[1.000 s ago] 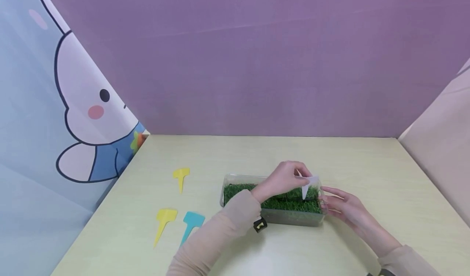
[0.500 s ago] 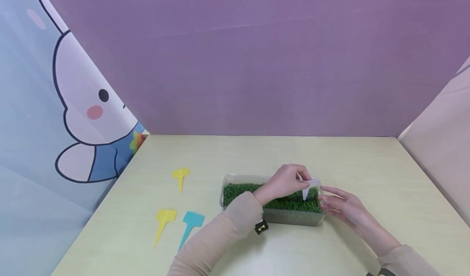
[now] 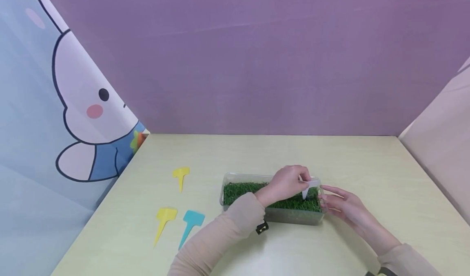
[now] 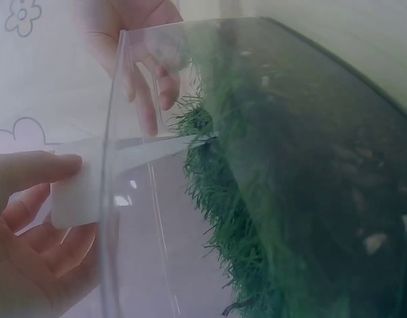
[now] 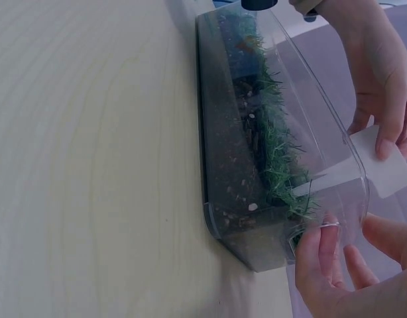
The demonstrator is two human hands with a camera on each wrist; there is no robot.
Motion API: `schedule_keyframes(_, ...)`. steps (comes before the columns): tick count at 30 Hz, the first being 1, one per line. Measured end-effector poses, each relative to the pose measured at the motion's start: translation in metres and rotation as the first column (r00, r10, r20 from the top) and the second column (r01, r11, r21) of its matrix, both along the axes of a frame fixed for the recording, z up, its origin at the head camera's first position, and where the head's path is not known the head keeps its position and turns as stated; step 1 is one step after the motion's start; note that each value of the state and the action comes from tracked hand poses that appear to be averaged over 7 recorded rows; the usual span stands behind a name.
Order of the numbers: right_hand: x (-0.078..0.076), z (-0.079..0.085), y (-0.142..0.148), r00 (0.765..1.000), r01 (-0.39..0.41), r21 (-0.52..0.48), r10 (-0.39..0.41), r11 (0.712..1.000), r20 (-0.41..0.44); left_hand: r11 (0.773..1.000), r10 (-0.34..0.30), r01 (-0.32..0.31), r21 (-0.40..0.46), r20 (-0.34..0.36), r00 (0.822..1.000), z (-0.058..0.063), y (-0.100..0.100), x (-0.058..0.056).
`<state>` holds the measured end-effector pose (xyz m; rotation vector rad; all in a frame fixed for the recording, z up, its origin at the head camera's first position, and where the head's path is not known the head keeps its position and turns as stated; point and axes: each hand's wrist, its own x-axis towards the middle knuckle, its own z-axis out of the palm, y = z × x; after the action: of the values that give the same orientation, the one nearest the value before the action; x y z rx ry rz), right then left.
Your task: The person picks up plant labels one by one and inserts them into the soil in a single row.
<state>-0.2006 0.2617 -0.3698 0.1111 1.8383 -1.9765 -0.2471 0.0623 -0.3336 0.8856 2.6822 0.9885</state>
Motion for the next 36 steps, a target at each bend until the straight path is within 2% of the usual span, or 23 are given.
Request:
schedule_keyframes(4, 0.000, 0.000, 0.000, 1.000, -0.005, -0.014, 0.005, 1.000, 0.000, 0.999, -0.007, 0.005, -0.045, -0.054, 0.999, -0.002, 0.002, 0.001)
schedule_keyframes(9, 0.000, 0.000, 0.000, 1.000, -0.007, -0.048, 0.007, 0.999, -0.003, 0.996, -0.026, 0.019, -0.084, -0.086, 0.996, -0.004, 0.003, 0.003)
schedule_keyframes(36, 0.001, 0.000, 0.001, 1.000, -0.006, -0.038, 0.005, 0.999, -0.014, 0.982, -0.045, 0.022, -0.186, -0.121, 0.992, -0.005, 0.012, 0.003)
